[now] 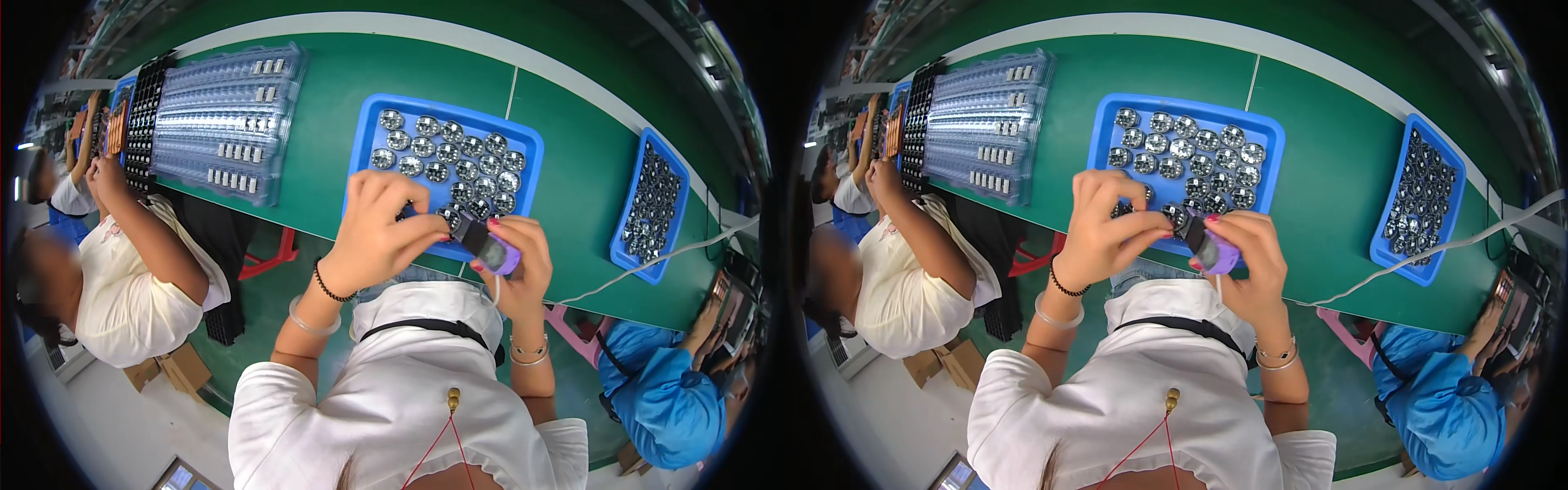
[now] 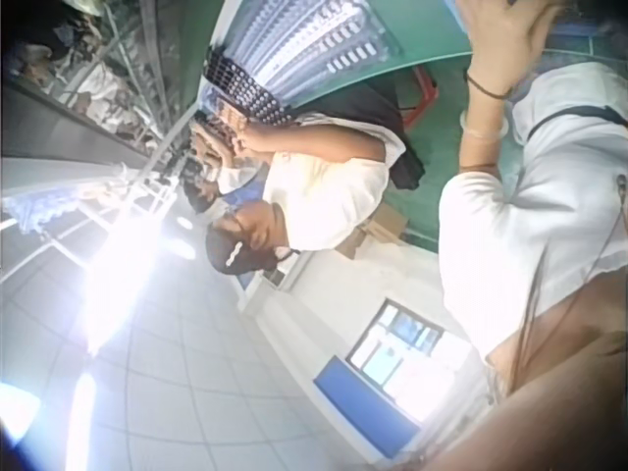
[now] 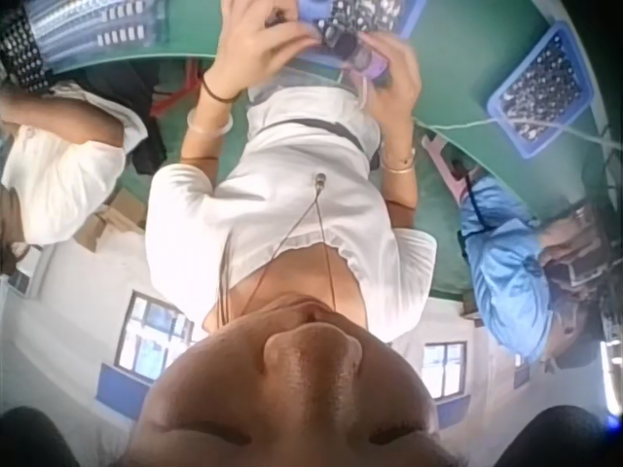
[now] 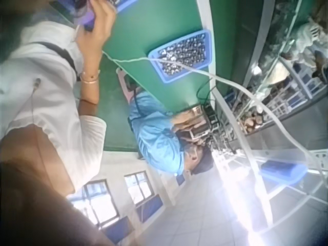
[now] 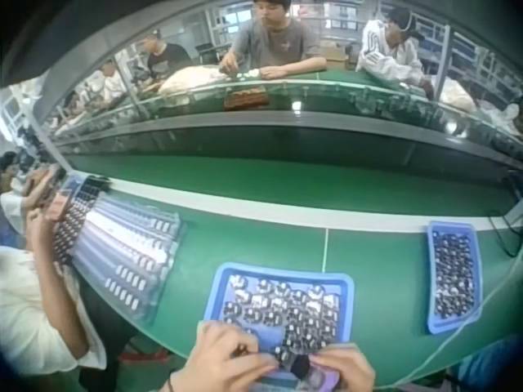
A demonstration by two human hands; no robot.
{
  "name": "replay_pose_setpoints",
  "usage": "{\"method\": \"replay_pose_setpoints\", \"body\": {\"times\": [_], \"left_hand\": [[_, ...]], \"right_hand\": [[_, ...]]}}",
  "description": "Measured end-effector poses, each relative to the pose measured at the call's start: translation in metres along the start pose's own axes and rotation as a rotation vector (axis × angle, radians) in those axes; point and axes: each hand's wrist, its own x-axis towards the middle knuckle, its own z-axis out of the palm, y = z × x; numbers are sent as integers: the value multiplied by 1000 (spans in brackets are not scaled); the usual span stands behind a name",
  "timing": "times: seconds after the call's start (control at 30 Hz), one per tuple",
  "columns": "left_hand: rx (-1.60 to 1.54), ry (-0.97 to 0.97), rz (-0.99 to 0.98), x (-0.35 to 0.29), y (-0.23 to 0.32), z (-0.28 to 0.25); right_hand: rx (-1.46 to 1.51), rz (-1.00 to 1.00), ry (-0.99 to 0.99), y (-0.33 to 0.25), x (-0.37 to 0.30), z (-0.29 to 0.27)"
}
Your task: The person is assembling small electronic components into trays on a production line using an electric screwdriver.
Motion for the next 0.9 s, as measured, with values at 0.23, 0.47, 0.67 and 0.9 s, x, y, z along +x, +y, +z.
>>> {"method": "replay_pose_setpoints", "body": {"times": [0.23, 0.47, 0.67, 0.9], "left_hand": [[83, 41, -67, -5, -23, 20], [103, 12, -189, -7, -18, 3], [165, 0, -89, -16, -25, -7], [14, 49, 53, -6, 3, -10]], "right_hand": [[121, 240, 228, -1, -8, -5], [72, 109, 154, -2, -5, -4], [29, 65, -21, -4, 0, 5], [-14, -14, -69, -8, 5, 10]]}}
